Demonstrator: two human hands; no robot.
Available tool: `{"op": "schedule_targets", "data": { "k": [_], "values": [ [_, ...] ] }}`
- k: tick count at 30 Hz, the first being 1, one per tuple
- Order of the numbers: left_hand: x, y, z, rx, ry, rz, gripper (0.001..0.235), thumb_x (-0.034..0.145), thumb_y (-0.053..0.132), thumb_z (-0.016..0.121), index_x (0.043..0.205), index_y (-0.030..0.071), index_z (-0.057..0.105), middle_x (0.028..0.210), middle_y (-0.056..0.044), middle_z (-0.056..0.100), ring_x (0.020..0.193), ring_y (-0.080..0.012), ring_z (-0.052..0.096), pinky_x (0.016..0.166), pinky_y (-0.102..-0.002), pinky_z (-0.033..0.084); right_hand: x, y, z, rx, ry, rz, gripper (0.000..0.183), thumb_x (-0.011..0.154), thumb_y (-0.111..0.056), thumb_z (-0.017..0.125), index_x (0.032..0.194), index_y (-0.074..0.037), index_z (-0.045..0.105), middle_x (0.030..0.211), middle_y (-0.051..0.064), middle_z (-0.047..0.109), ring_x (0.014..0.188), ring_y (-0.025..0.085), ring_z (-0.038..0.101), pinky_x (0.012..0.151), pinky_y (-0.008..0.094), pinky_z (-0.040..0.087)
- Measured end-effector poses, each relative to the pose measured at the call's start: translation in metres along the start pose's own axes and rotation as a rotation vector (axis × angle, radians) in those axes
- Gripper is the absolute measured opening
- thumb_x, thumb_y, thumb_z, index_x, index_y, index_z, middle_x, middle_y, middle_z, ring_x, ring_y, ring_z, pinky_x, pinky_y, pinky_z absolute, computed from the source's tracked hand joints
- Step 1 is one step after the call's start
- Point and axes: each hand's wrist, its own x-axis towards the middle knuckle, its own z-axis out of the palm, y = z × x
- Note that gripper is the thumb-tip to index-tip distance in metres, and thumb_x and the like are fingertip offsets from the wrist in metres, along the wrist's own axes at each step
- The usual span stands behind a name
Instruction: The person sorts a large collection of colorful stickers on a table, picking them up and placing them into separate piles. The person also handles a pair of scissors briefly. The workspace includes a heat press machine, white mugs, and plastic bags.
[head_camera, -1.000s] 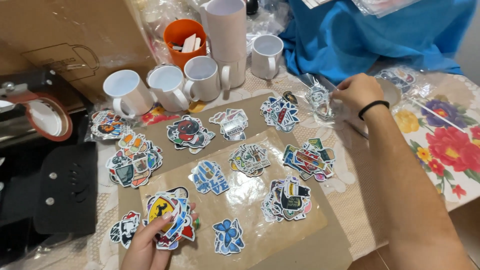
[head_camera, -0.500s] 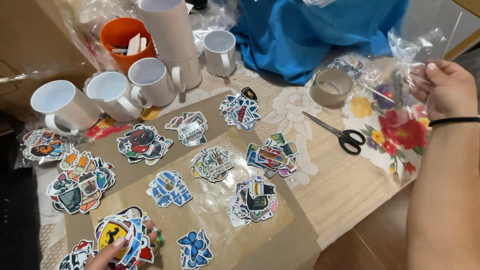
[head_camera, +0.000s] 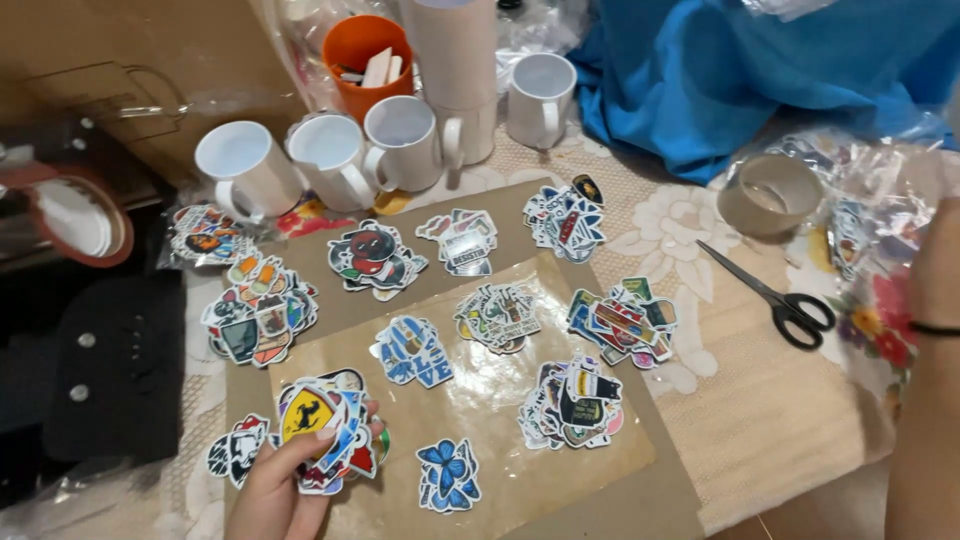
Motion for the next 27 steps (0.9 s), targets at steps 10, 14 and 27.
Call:
{"op": "schedule_targets", "data": {
  "k": [10, 14, 27],
  "values": [
    [0.011, -0.019, -0.021, -0.008, -0.193, 0.067, 0.053, 0.078, -0.012, 0.062, 0.131, -0.012, 0.059, 0.113, -0.036, 0.07, 0.096, -0.0472, 0.067, 0.083, -0.056, 0.056, -0.163, -0.361, -0.033, 0.614, -0.566, -0.825, 0.019, 0.093, -0.015, 0.066, 0.108, -0.006, 0.071, 0.111, 0.011, 0.073, 0.102, 0.024, 0.069, 0.094, 0.037, 0.053],
    [0.027, -0.03, -0.034, 0.018, -0.226, 0.122, 0.052, 0.074, -0.007, 0.072, 0.125, -0.007, 0.065, 0.111, -0.027, 0.074, 0.095, -0.0361, 0.07, 0.084, -0.048, 0.059, -0.223, -0.415, -0.04, 0.667, -0.862, -1.052, 0.025, 0.092, -0.03, 0.064, 0.107, -0.012, 0.072, 0.106, 0.003, 0.078, 0.102, 0.023, 0.073, 0.089, 0.038, 0.056],
    [0.013, -0.026, -0.034, 0.034, -0.303, 0.059, 0.051, 0.078, 0.0, 0.074, 0.127, -0.002, 0.061, 0.109, -0.023, 0.073, 0.096, -0.0309, 0.07, 0.082, -0.042, 0.059, -0.265, -0.435, 0.005, 0.574, -0.737, -1.442, 0.039, 0.093, -0.03, 0.067, 0.129, -0.016, 0.061, 0.136, 0.009, 0.055, 0.124, 0.04, 0.051, 0.092, 0.05, 0.048]
  ]
}}
